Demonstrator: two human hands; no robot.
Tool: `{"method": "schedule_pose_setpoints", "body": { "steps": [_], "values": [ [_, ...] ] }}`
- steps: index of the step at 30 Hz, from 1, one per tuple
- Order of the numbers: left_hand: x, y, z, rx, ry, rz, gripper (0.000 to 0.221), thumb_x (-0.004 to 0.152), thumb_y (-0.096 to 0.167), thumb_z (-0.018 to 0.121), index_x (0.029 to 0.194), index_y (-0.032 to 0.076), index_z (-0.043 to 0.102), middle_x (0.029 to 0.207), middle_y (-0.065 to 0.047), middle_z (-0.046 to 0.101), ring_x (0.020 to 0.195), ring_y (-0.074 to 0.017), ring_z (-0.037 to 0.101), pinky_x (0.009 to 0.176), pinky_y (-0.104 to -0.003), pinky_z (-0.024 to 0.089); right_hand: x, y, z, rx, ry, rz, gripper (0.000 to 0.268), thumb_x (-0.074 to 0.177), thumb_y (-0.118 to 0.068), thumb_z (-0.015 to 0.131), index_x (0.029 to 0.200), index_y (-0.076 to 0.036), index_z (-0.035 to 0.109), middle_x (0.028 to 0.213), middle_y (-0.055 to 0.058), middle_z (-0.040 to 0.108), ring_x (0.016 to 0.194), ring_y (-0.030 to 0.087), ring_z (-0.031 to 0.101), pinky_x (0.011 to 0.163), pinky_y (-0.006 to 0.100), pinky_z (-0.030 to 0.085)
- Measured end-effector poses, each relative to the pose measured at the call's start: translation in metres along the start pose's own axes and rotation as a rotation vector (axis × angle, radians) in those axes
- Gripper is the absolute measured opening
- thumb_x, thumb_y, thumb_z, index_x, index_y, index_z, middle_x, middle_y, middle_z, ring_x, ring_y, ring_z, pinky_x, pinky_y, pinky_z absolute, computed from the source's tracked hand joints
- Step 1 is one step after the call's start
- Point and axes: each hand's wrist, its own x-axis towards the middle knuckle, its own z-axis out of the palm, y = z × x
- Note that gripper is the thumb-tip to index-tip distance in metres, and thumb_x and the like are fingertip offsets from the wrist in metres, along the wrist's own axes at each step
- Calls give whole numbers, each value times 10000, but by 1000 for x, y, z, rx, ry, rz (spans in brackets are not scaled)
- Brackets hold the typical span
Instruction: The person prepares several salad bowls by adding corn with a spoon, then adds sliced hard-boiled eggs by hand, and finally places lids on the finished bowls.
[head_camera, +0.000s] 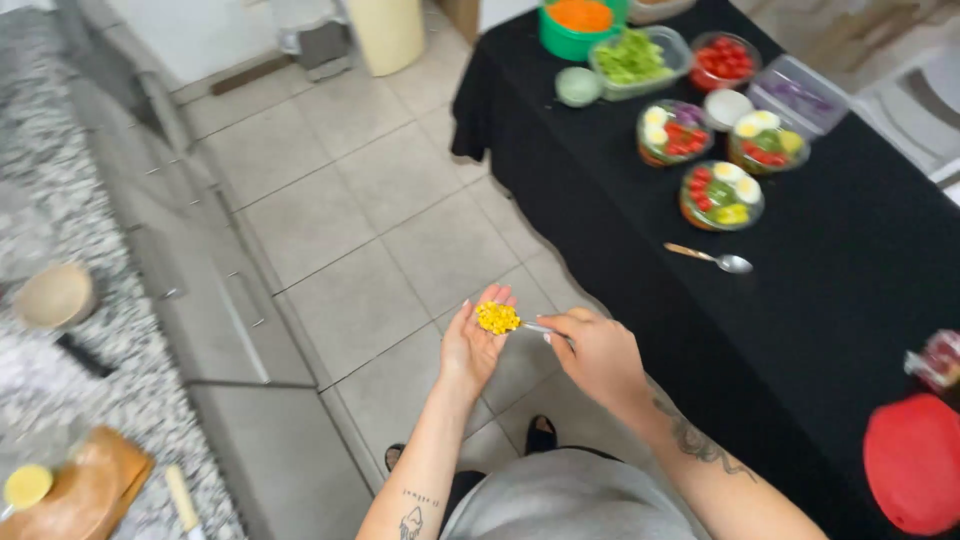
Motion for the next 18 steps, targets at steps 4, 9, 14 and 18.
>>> {"method": "schedule_pose_setpoints", "body": {
  "steps": [4, 9, 14, 18],
  "values": [
    [60, -87, 55, 48, -66, -150, 499, 988, 340, 299, 1373, 49, 425, 1420, -143, 421, 1301, -272, 413, 1051, -344, 362, -9, 87, -46, -19, -2, 191, 231, 866, -222, 578, 1060, -268, 695, 888, -33, 676, 817, 182, 679, 740, 330, 552],
    [131, -159, 90, 86, -78, -303, 480, 999, 355, 306, 1324, 59, 496, 1343, -128, 508, 1221, -242, 505, 979, -321, 431, -2, 166, -96, 158, -19, 480, 248, 896, -219, 538, 1093, -240, 685, 987, -16, 689, 939, 202, 671, 782, 349, 549],
    [188, -174, 103, 217, -60, -369, 464, 993, 326, 293, 1289, 61, 532, 1310, -124, 541, 1212, -231, 517, 1007, -322, 427, 32, 243, -112, 168, 107, 613, 228, 871, -264, 584, 1071, -281, 692, 1005, -9, 675, 954, 238, 657, 795, 380, 544],
    [200, -160, 103, 319, 1, -413, 458, 984, 320, 307, 1280, 67, 548, 1290, -115, 563, 1193, -213, 535, 992, -315, 437, 67, 297, -108, 221, 235, 693, 226, 854, -223, 623, 1060, -256, 710, 1016, 19, 674, 927, 283, 658, 785, 408, 535]
  ]
}}
